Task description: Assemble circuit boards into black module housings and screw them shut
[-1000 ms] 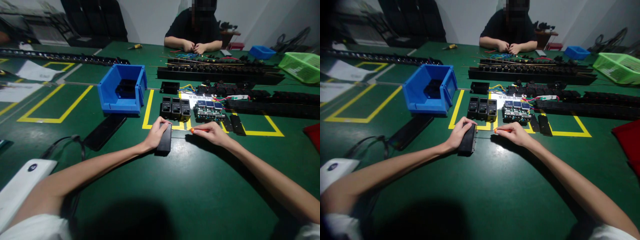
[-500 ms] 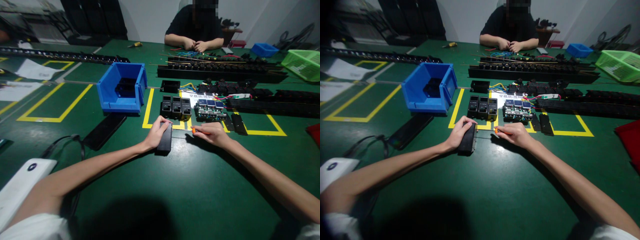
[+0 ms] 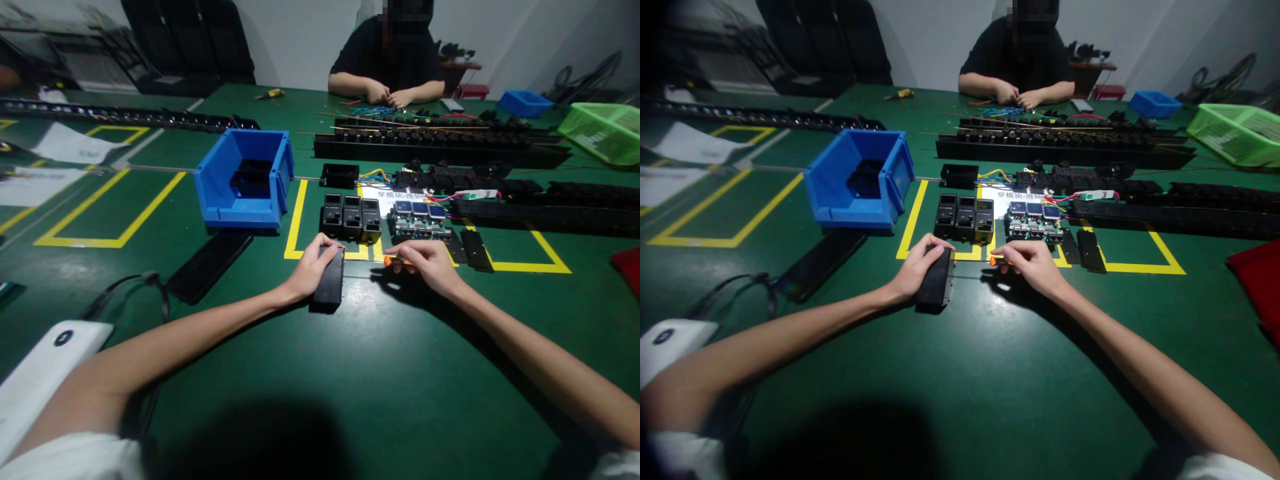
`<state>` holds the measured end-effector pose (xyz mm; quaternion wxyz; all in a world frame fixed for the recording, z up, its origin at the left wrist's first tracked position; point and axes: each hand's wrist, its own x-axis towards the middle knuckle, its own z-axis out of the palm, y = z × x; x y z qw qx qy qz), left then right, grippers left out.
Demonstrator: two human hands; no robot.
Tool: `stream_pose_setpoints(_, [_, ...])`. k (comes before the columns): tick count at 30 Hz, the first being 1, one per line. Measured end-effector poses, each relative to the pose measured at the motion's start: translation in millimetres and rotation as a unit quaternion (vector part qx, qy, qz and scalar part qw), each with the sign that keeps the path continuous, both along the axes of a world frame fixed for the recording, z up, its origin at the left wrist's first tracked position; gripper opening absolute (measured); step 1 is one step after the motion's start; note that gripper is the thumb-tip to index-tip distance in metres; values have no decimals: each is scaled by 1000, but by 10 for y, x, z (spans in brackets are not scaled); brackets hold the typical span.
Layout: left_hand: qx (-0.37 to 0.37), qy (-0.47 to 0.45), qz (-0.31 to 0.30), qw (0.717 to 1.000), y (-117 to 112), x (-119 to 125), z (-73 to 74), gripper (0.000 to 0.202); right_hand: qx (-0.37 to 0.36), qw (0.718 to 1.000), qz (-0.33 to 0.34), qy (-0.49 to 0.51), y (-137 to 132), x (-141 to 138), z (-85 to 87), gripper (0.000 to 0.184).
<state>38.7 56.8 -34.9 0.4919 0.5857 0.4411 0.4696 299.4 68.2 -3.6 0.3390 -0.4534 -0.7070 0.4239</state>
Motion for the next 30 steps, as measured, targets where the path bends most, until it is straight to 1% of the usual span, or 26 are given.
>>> stream_pose_setpoints(1, [-5, -5, 2, 1000, 5, -3, -12, 23, -67, 996, -16, 51, 11, -8, 12, 42])
stream_pose_setpoints(2, [-8, -8, 6, 1000, 8, -6, -23, 23, -136, 986, -25, 98, 28, -12, 21, 47])
stream_pose_setpoints(4, [-9, -12, 11, 1000, 14, -9, -41, 22, -264, 951, -21, 158, 70, -7, 39, 53])
stream_pose_setpoints(5, [-8, -13, 11, 1000, 16, -9, -46, 22, -315, 933, -15, 172, 89, 1, 48, 53])
stream_pose_setpoints(7, [-2, -11, 17, 1000, 21, -10, -50, 21, -384, 904, -9, 187, 118, 21, 61, 53])
stream_pose_setpoints(10, [3, -6, 25, 1000, 25, -10, -49, 20, -432, 880, -8, 197, 134, 49, 57, 52])
stream_pose_setpoints(12, [1, -4, 19, 1000, 23, -10, -46, 21, -432, 883, 5, 185, 132, 56, 36, 46])
stream_pose_setpoints(15, [9, 2, 7, 1000, 10, -8, -39, 21, -387, 910, 50, 136, 116, 42, 5, 35])
stream_pose_setpoints(17, [19, 5, 6, 1000, -1, -4, -32, 20, -345, 931, 70, 95, 100, 25, -4, 32])
stream_pose_setpoints(20, [15, -3, 13, 1000, -16, 8, -21, 20, -281, 957, 63, 45, 74, 7, 1, 34])
stream_pose_setpoints(23, [-2, -14, 17, 1000, -26, 18, -12, 19, -221, 974, 52, 8, 53, 5, 19, 39])
stream_pose_setpoints(27, [-23, -24, 14, 999, -36, 22, -2, 20, -161, 985, 53, -30, 33, 11, 52, 46])
stream_pose_setpoints(30, [-29, -24, 13, 999, -41, 21, 8, 21, -121, 990, 52, -43, 21, 10, 65, 45])
